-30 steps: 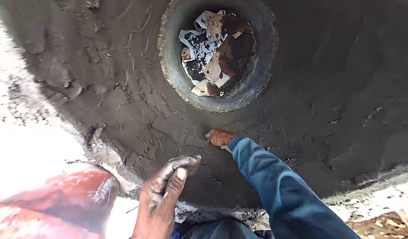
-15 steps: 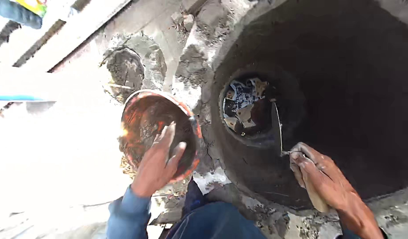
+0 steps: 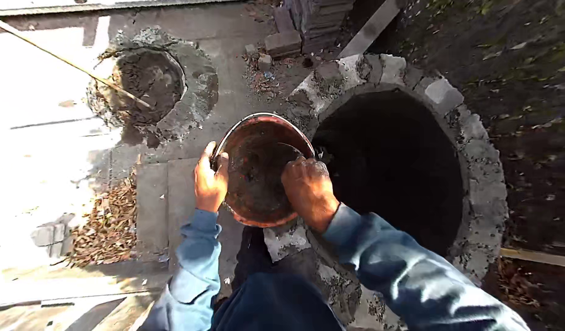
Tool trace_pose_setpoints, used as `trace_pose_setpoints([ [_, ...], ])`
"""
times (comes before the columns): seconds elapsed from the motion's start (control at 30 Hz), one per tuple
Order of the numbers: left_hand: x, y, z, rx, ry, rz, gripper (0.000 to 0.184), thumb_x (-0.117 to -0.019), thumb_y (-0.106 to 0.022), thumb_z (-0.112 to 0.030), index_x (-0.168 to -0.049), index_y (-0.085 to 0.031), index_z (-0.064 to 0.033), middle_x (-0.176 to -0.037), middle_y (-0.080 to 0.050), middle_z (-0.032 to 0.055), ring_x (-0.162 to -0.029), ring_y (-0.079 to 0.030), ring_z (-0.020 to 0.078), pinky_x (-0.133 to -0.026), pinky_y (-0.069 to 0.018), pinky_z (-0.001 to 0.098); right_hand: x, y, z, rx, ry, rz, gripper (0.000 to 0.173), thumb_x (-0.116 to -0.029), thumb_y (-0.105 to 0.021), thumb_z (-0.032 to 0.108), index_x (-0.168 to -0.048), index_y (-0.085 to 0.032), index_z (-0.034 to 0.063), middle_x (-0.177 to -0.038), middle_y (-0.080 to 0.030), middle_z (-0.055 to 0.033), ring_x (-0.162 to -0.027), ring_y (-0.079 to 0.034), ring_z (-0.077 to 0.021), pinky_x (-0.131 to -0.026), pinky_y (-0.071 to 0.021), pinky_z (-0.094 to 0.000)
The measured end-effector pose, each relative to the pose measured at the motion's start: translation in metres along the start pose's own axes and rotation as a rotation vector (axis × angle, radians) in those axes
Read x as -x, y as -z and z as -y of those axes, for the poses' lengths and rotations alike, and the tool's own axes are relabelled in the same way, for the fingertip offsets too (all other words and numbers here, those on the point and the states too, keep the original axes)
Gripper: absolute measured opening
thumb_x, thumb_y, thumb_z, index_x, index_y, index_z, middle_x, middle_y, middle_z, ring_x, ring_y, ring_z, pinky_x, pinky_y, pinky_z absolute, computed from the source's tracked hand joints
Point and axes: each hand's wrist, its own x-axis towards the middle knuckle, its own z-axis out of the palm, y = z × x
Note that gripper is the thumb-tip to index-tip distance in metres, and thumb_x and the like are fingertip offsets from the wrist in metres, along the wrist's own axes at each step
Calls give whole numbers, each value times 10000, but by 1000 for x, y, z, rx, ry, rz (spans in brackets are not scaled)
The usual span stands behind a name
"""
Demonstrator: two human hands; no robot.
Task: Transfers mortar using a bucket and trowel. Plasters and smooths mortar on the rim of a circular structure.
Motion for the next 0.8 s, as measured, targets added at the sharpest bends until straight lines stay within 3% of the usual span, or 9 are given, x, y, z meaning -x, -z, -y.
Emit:
trace_pose_setpoints([
  [0.1,0,-9,10,87,47,-3,419,-1092,-452,-305,-1429,-566,-85,-1292,-672,162,-1184,-656,260,-1049,-492,506,-18,-18,17,-96,-6,204,250,-1026,-478,4,-1198,-638,-80,-1210,-646,-283,-1147,-639,-445,-893,-539,-578],
  [0.2,0,-12,4,42,87,-21,398,-1098,-447,-273,-1415,-562,-63,-1254,-680,203,-1163,-664,332,-1028,-491,551,-6,-34,36,-35,40,259,291,-1018,-444,-53,-1252,-608,-107,-1298,-607,-307,-1225,-601,-455,-981,-503,-582],
  [0.3,-4,-11,3,39,103,7,396,-1102,-432,-273,-1419,-547,-67,-1242,-679,209,-1156,-664,345,-1022,-490,563,20,-28,35,21,129,140,269,-1006,-452,-24,-1166,-664,-66,-1185,-669,-281,-1099,-664,-443,-901,-529,-575],
  [0.4,-4,-14,8,91,81,8,377,-1096,-444,-264,-1384,-574,-59,-1221,-688,194,-1125,-676,317,-1001,-507,546,37,-18,37,18,95,40,280,-1005,-447,6,-1193,-646,-54,-1135,-672,-278,-1044,-677,-440,-816,-541,-545],
  [0.53,-6,-7,13,237,55,42,322,-1072,-495,-207,-1322,-593,-28,-1171,-685,160,-1072,-668,221,-977,-522,444,34,-18,43,-106,107,194,270,-1015,-464,6,-1188,-650,-85,-1223,-652,-299,-1157,-633,-460,-981,-489,-593],
  [0.67,-15,0,11,385,94,162,295,-1024,-545,-133,-1281,-576,8,-1098,-641,106,-984,-619,111,-897,-517,311,36,-33,32,-224,93,-40,267,-1022,-470,24,-1147,-691,-60,-1153,-689,-270,-1076,-678,-423,-910,-532,-550],
  [0.73,-23,2,12,416,107,216,344,-1019,-563,-143,-1320,-558,23,-1201,-631,129,-1076,-608,107,-954,-504,292,35,-41,35,-219,90,52,264,-1013,-477,-26,-1196,-660,-80,-1197,-672,-284,-1113,-659,-437,-936,-520,-562],
  [0.8,-31,5,7,413,117,290,418,-1020,-567,-175,-1395,-531,6,-1335,-600,143,-1200,-582,116,-1036,-475,295,38,-33,30,-276,6,131,363,-1018,-482,-8,-1370,-559,-51,-1283,-629,-291,-1172,-631,-448,-950,-514,-573],
])
